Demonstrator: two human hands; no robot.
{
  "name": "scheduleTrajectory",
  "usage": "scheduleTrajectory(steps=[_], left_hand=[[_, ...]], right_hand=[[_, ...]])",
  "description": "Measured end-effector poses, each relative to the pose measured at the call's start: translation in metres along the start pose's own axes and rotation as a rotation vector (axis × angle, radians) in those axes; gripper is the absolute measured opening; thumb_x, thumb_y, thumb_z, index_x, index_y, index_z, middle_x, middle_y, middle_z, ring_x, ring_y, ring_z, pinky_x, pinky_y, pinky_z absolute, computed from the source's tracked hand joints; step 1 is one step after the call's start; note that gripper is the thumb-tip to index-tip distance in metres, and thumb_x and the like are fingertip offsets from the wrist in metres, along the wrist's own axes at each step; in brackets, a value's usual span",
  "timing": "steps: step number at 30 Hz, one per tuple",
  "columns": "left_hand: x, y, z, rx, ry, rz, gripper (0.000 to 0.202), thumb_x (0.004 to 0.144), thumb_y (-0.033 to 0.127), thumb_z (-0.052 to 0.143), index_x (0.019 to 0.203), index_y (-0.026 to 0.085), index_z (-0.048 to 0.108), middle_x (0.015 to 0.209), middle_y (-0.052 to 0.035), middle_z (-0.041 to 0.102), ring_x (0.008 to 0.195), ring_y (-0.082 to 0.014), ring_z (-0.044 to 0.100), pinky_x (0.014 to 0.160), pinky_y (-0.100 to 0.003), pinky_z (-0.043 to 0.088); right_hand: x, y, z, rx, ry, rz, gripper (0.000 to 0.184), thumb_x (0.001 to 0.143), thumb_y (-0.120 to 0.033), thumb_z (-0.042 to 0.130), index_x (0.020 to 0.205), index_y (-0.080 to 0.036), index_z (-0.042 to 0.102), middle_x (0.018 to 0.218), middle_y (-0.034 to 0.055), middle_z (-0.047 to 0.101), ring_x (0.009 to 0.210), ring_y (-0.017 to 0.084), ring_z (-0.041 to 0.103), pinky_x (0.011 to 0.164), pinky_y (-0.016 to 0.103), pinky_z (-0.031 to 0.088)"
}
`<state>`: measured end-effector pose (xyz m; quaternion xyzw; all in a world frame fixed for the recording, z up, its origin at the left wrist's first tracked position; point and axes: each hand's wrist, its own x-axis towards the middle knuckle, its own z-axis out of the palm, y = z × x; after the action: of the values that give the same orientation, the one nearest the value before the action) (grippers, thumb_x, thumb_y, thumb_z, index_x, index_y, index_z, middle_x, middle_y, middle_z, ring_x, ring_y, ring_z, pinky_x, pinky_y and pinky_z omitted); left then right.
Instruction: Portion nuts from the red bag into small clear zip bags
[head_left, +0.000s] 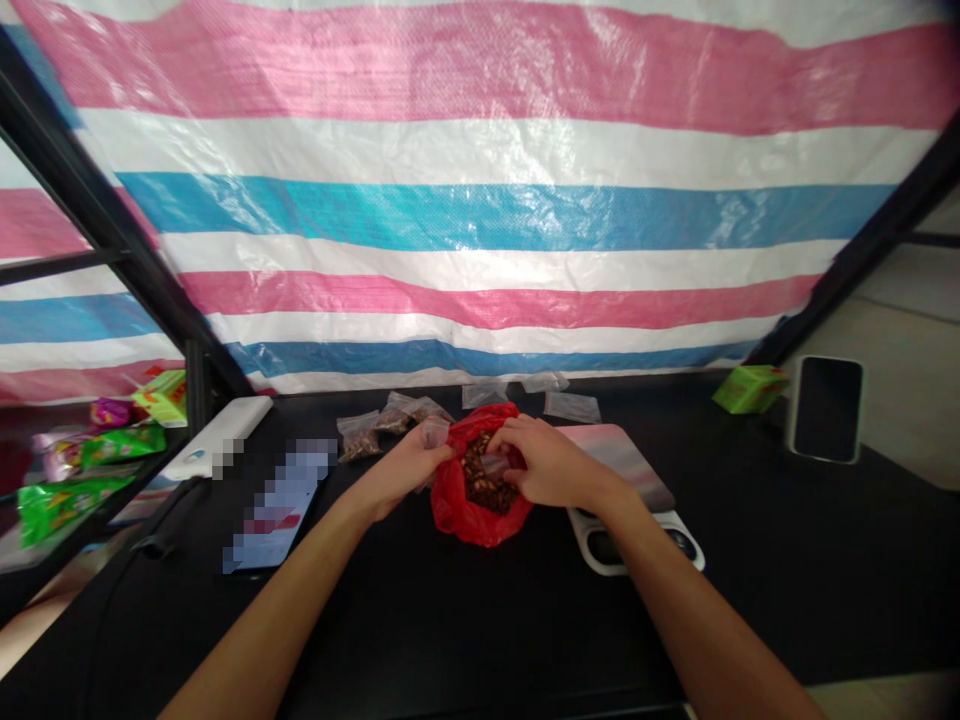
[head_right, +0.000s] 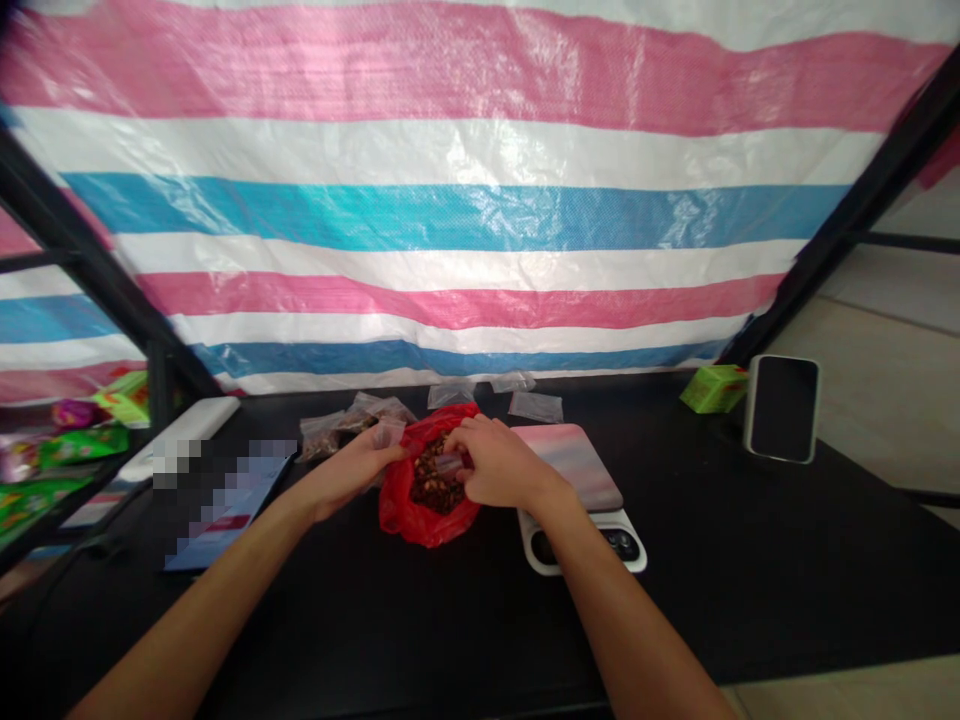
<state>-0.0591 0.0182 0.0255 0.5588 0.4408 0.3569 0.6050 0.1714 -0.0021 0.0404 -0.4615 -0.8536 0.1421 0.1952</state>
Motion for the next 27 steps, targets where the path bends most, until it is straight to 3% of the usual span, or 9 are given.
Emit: scheduleTrajectory(steps=[4,11,15,19,27], left_hand=[[0.001,0.001,0.000,-0.049,-0.052,-0.082,0.017,0.074,0.029,0.072,0.084,0.016,0.066,0.072,-0.0022,0.069,0.066,-0.0178,0.066,0.065,-0.029,0.052],[0.002,0.001,-0.001,-0.083,-0.045,-0.037,0.014,0.075,0.024,0.071,0.085,0.016,0.067,0.080,-0.0039,0.073,0.072,-0.0190,0.069,0.070,-0.030,0.054],[0.003,0.000,0.002,-0.106,-0.004,0.000,0.017,0.075,0.024,0.074,0.090,0.017,0.069,0.088,-0.0047,0.075,0.081,-0.0203,0.071,0.079,-0.033,0.056],[0.005,-0.001,0.004,-0.152,0.014,-0.029,0.015,0.076,0.024,0.074,0.089,0.017,0.070,0.087,-0.0047,0.075,0.081,-0.0190,0.071,0.076,-0.030,0.056],[0.003,0.000,0.009,-0.208,-0.011,-0.061,0.017,0.074,0.024,0.075,0.089,0.016,0.072,0.085,-0.0058,0.076,0.082,-0.0209,0.072,0.077,-0.032,0.057]], right_hand=[[0.002,0.000,0.003,-0.011,0.004,0.081,0.025,0.073,-0.008,0.072,0.095,-0.022,0.071,0.090,0.0018,0.074,0.083,0.020,0.063,0.076,0.031,0.040],[0.003,-0.004,0.008,-0.041,0.035,0.110,0.010,0.081,-0.020,0.074,0.090,-0.023,0.071,0.088,0.0032,0.074,0.082,0.021,0.065,0.077,0.033,0.041],[0.003,-0.006,0.009,-0.056,0.038,0.073,0.020,0.079,-0.015,0.073,0.097,-0.022,0.072,0.096,0.0051,0.076,0.092,0.024,0.067,0.087,0.037,0.043],[0.003,-0.005,0.009,-0.062,0.024,0.006,0.030,0.081,-0.013,0.070,0.110,-0.023,0.074,0.114,0.0072,0.075,0.109,0.028,0.065,0.099,0.040,0.041],[0.004,0.001,0.010,-0.055,0.029,0.076,0.029,0.078,-0.009,0.069,0.104,-0.022,0.072,0.105,0.0050,0.076,0.101,0.025,0.066,0.092,0.037,0.043]])
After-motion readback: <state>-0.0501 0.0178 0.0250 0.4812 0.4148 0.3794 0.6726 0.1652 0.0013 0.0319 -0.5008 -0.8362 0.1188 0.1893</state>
